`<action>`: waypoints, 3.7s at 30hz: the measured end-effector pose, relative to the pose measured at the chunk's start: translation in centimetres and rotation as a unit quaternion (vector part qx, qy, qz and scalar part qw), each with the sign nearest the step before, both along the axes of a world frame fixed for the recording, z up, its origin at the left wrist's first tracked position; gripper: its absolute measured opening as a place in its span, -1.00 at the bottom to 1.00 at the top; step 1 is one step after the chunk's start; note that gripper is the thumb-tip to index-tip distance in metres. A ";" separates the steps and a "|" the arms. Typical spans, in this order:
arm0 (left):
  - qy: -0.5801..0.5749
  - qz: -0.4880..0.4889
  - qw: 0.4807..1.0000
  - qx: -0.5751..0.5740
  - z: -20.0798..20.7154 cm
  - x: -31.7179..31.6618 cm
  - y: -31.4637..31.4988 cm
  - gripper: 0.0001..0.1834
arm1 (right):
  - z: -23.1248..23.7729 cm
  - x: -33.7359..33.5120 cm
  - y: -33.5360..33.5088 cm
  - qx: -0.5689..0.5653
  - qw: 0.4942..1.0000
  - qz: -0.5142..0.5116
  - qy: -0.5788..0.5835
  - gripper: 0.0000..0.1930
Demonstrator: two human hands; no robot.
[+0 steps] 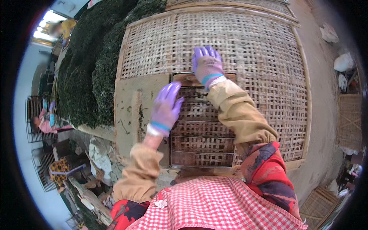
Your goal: The person repeatedly picks up bundles of green seaweed from a large pile and places them into a rectangular frame on a woven drying rack. They spread and press the seaweed to form a uniform layer within the frame, repeating this process multiple times.
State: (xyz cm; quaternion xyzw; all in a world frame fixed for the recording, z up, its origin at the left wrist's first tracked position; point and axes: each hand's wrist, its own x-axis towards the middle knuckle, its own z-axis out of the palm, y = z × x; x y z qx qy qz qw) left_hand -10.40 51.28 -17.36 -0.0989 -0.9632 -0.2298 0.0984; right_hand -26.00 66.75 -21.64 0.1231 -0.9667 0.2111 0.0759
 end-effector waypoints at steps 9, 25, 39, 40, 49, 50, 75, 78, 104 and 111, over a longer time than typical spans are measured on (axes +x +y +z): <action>0.034 0.032 0.998 0.047 0.8 13.8 -5.7 -0.55 | 1.1 0.7 -0.7 0.055 0.998 -0.002 -0.016 -0.62; 0.014 0.040 0.999 -0.030 1.1 23.1 -10.0 -0.62 | -1.0 0.5 -0.2 0.047 0.991 -0.026 0.125 -0.66; 0.033 0.230 0.973 0.008 2.6 34.7 -22.8 -0.63 | 7.3 0.9 -7.5 0.473 0.874 -0.038 -0.099 -0.52; 0.034 0.237 0.971 0.012 2.2 35.6 -24.6 -0.61 | 6.4 0.0 -8.4 0.454 0.890 -0.038 -0.029 -0.46; -0.020 0.276 0.960 0.039 -1.2 42.8 -47.2 -0.55 | 6.5 14.3 -54.5 -0.036 0.946 0.306 0.105 -0.15; -0.032 0.289 0.956 0.041 -1.3 43.7 -49.6 -0.55 | 5.1 16.1 -58.5 -0.024 0.938 0.333 0.091 -0.09; -0.136 0.247 0.952 0.122 -1.7 36.7 -82.6 -0.67 | 23.5 9.1 -91.6 -0.610 0.728 0.143 -0.278 -0.61; -0.116 0.194 0.965 0.135 -1.4 35.4 -84.9 -0.66 | 29.6 11.2 -92.5 -0.403 0.869 0.280 -0.062 -0.63; 0.235 -0.013 0.969 -0.072 12.1 19.0 -94.8 -0.60 | 41.4 10.9 -88.6 0.500 0.810 0.157 0.263 -0.86; 0.401 0.026 0.912 -0.087 24.1 7.1 -83.7 -0.48 | 48.3 12.4 -86.3 0.463 0.821 0.110 0.315 -0.87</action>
